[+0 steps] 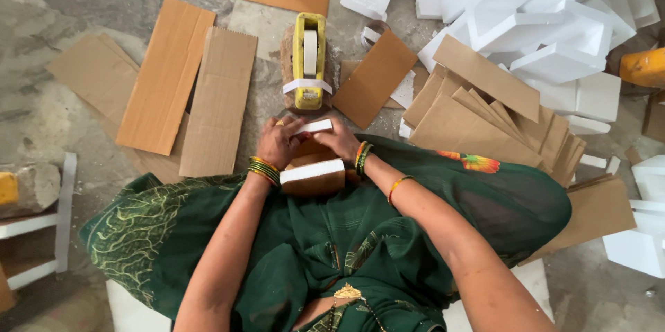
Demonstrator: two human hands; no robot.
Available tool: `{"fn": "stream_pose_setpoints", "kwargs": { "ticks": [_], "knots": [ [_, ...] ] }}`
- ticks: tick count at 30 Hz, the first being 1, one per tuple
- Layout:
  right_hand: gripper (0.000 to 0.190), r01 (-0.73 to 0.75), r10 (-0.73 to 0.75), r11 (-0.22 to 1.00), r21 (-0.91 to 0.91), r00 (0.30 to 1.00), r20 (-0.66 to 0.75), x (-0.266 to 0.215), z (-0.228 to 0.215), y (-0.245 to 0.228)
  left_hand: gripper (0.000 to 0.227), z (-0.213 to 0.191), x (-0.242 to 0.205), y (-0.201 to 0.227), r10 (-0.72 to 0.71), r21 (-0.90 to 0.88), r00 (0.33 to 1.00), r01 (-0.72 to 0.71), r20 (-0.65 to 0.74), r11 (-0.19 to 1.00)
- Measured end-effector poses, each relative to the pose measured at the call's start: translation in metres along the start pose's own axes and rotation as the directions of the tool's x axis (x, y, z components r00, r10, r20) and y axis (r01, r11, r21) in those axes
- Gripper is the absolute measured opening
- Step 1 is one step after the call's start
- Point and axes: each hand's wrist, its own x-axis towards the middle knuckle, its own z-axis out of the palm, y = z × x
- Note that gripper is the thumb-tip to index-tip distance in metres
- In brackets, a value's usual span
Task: The person sits on the floor and assembles small cardboard boxes by inserting white foam inserts into the cardboard shells. They use a tape dispenser to seal the boxes with clear tape, repeating the process for multiple units.
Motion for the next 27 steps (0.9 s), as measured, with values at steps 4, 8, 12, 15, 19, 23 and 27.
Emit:
{"fn": "stream_pose_setpoints", "kwargs": {
  "ticks": [4, 8, 12, 15, 19, 23, 27],
  "knots": [
    [0.034, 0.217, -0.266, 0.957, -0.193, 0.923, -0.279, 0.05, -0.015, -0.003, 0.032, 0.001, 0.001, -0.002, -0.004, -0.032, 1.0, 0.005, 0.027, 0.999],
    [0.033, -0.231, 0.191, 0.956, -0.183, 0.958, -0.212, 0.101, -0.01, -0.048, 0.032, -0.002, 0.0, -0.004, 0.032, -0.026, 0.998, -0.031, 0.06, 0.999],
    [0.023, -0.151, 0.167, 0.98, 0.128, 0.977, -0.129, 0.078, -0.009, -0.087, 0.033, -0.001, -0.001, -0.015, 0.041, -0.047, 0.997, -0.038, 0.069, 0.998],
    [0.021, -0.21, 0.195, 0.962, 0.177, 0.976, 0.099, 0.007, -0.028, -0.084, 0.033, 0.003, 0.002, -0.022, 0.061, -0.102, 0.996, -0.053, 0.069, 0.993],
    [0.023, -0.356, 0.355, 0.933, 0.058, 0.935, 0.03, -0.046, -0.011, -0.042, 0.033, 0.009, 0.01, -0.022, -0.041, -0.065, 0.986, 0.052, 0.159, 0.997],
    [0.024, -0.375, 0.407, 0.865, 0.333, 0.913, -0.028, -0.043, 0.006, -0.01, 0.035, 0.015, 0.012, -0.031, 0.091, -0.115, 0.99, -0.079, 0.104, 0.99],
    [0.029, -0.468, 0.532, 0.817, 0.337, 0.838, -0.124, -0.035, 0.022, -0.004, 0.056, 0.017, 0.021, -0.031, 0.059, -0.038, 0.995, -0.056, 0.082, 0.998]
  ]
}}
